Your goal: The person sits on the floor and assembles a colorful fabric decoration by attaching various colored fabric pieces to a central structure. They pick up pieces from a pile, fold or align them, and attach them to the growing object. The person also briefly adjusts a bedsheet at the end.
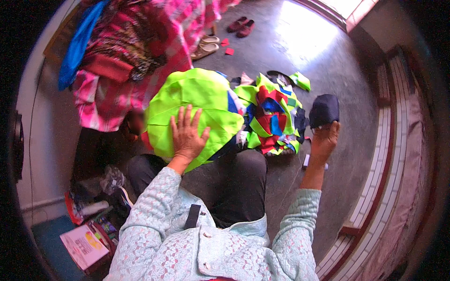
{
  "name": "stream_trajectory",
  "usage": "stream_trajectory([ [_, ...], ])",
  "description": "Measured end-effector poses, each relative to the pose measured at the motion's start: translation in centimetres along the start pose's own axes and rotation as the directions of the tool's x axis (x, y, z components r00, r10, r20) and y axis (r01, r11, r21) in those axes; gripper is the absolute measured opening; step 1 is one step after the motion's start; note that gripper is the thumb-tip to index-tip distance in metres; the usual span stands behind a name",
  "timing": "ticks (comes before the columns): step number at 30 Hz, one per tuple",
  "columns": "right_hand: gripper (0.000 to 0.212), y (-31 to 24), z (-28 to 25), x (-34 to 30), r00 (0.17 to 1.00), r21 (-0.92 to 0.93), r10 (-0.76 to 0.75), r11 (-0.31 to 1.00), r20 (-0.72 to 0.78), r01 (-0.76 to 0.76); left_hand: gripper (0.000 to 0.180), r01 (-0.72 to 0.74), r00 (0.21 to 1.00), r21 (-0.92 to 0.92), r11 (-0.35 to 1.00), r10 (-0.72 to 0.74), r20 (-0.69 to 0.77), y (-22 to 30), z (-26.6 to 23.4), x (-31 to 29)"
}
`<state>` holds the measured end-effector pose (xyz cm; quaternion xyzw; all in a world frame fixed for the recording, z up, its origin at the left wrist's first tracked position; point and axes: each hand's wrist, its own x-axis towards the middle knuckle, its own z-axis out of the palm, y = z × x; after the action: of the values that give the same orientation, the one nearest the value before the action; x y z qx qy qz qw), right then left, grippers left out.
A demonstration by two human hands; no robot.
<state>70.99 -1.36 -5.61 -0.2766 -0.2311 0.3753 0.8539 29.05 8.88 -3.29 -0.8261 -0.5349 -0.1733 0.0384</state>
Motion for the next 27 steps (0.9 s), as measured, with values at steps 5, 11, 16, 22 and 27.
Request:
stream_trajectory([
  [5, 0.041, -1.9, 11.1, -2.0, 0.981, 0.141, 0.052, 0.987, 0.186, -0.079, 0.062, 0.009, 0.999, -0.046, 0.999, -0.011, -0.048, -0.2, 0.2, -0.3],
  [11, 0.043, 1.8, 21.7, -8.2, 0.853, 0.340, 0.128, 0.879, 0.506, -0.334, 0.063, 0.065, 0.997, -0.196, 0.978, -0.072, -0.030, -1.5, 0.2, -0.5],
  [16, 0.044, 4.7, 24.2, -12.7, 0.859, 0.443, 0.290, 0.761, 0.421, -0.474, 0.060, 0.030, 0.969, -0.526, 0.850, -0.153, -0.192, -1.6, -2.5, -0.7],
  [22, 0.043, 6.2, 25.0, -15.4, 0.812, 0.494, 0.409, 0.648, 0.416, -0.579, 0.064, 0.426, 0.881, -0.622, -0.657, 0.145, 0.451, 1.1, -5.5, -5.4],
  [27, 0.040, 6.7, 23.4, -16.4, 0.790, 0.466, 0.462, 0.640, 0.402, -0.611, 0.057, 0.563, 0.816, -0.379, -0.734, 0.420, 0.398, 1.7, -5.5, -7.4],
])
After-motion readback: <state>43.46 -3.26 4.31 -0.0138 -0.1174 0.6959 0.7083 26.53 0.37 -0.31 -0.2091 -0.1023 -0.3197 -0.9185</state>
